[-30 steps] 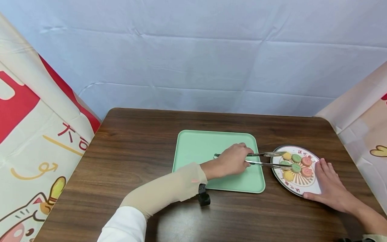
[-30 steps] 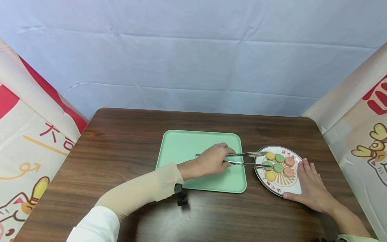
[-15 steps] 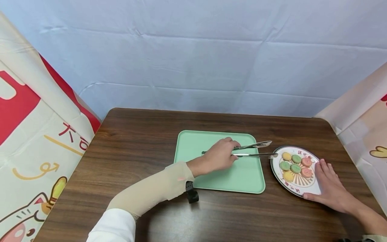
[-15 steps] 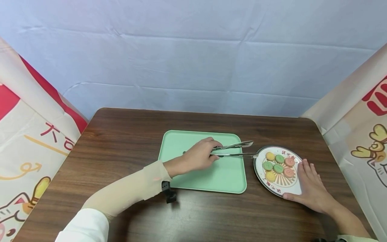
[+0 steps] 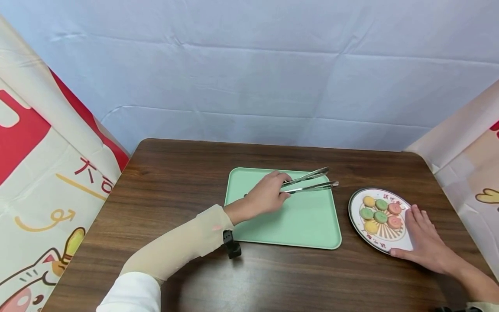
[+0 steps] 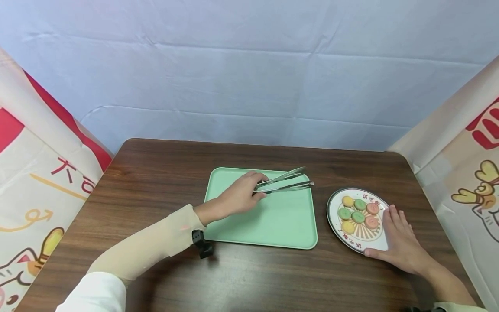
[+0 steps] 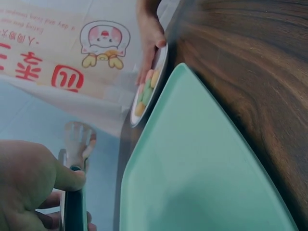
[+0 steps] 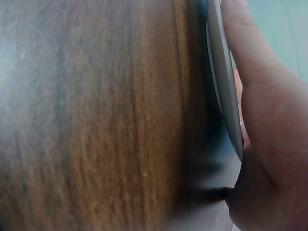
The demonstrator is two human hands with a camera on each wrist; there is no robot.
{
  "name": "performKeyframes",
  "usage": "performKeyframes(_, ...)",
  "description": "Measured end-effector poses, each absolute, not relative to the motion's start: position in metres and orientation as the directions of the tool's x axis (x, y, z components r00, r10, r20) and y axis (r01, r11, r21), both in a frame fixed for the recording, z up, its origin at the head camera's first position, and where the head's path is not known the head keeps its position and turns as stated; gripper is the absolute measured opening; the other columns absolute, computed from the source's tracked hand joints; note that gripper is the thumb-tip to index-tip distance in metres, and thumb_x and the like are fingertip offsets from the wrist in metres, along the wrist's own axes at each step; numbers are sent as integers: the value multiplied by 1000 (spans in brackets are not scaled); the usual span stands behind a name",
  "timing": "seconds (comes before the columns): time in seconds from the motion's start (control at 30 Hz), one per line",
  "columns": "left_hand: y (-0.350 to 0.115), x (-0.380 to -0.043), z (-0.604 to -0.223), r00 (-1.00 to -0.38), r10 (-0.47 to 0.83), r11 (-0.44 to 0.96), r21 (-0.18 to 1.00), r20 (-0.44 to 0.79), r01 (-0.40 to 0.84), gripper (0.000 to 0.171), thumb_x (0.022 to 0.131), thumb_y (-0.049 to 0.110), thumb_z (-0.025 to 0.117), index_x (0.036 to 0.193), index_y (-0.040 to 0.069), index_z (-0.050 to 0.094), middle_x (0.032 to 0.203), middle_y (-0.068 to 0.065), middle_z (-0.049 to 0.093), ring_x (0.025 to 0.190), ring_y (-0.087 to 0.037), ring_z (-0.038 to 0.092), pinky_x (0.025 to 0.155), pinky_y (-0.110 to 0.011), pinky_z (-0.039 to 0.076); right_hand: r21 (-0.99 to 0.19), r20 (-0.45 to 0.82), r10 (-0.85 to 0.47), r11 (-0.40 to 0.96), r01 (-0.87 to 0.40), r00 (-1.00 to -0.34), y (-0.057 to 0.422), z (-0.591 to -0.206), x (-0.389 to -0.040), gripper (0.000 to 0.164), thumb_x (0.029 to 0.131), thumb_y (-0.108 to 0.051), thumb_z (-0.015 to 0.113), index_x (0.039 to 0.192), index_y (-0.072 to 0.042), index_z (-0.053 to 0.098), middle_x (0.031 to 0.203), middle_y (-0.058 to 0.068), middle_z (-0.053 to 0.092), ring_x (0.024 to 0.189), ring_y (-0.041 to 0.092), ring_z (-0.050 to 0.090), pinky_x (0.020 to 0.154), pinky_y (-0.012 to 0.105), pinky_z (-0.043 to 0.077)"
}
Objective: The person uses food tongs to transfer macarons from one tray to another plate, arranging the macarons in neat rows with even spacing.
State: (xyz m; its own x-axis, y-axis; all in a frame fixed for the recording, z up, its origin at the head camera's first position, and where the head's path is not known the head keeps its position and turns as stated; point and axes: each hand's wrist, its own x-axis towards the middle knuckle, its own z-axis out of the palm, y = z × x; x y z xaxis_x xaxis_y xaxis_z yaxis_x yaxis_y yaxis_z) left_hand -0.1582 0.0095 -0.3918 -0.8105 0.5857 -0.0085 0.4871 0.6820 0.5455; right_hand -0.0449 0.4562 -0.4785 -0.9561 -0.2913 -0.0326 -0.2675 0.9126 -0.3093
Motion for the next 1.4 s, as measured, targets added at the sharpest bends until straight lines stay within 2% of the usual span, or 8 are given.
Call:
performKeyframes(0.2, 1, -159, -393, -826, 563, 659, 606, -5, 446, 39, 104, 17, 62, 139, 3, 53, 121, -11, 58, 88, -17, 52, 75, -28, 46, -310, -29, -294, 911, -271, -955, 457, -480, -45, 126, 86, -48, 78, 148, 26, -3, 154, 46, -14, 147, 41, -28, 114, 33, -26)
performKeyframes(0.4, -8, -161, -391, -854, 521, 672, 619, -4, 407, 41, 105, 14, 59, 140, -1, 47, 119, -15, 55, 92, -20, 52, 80, -31, 47, -318, -31, -291, 910, -266, -956, 456, -479, -44, 126, 85, -47, 80, 148, 26, -2, 154, 46, -13, 147, 43, -28, 114, 33, -26)
performKeyframes(0.67, -27, -163, -389, -894, 445, 703, 639, -53, 312, 43, 107, 15, 55, 142, -4, 41, 127, -20, 50, 100, -25, 55, 87, -38, 49, -302, -23, -290, 914, -270, -957, 457, -480, -45, 127, 84, -48, 80, 149, 25, -3, 155, 46, -13, 147, 42, -28, 115, 34, -26)
performKeyframes(0.87, -45, -163, -386, -922, 376, 712, 664, -88, 227, 44, 107, 17, 54, 142, -5, 38, 131, -22, 48, 92, -25, 55, 80, -38, 49, -307, -34, -282, 916, -259, -959, 456, -479, -44, 127, 85, -48, 79, 149, 25, -3, 155, 46, -14, 147, 44, -28, 114, 35, -27)
performKeyframes(1.1, -66, -161, -386, -944, 306, 747, 646, -125, 157, 43, 106, 16, 56, 139, -5, 38, 129, -23, 47, 97, -27, 55, 82, -40, 49, -308, -44, -275, 918, -249, -960, 453, -474, -45, 125, 86, -48, 78, 149, 25, -2, 155, 46, -12, 147, 46, -26, 115, 36, -26)
performKeyframes(1.4, -93, -159, -391, -949, 265, 758, 645, -172, 95, 44, 107, 18, 55, 138, -6, 35, 123, -24, 43, 84, -27, 54, 71, -38, 48, -316, -61, -264, 920, -232, -963, 452, -473, -44, 125, 86, -49, 77, 149, 25, -2, 155, 45, -13, 147, 47, -26, 114, 37, -26)
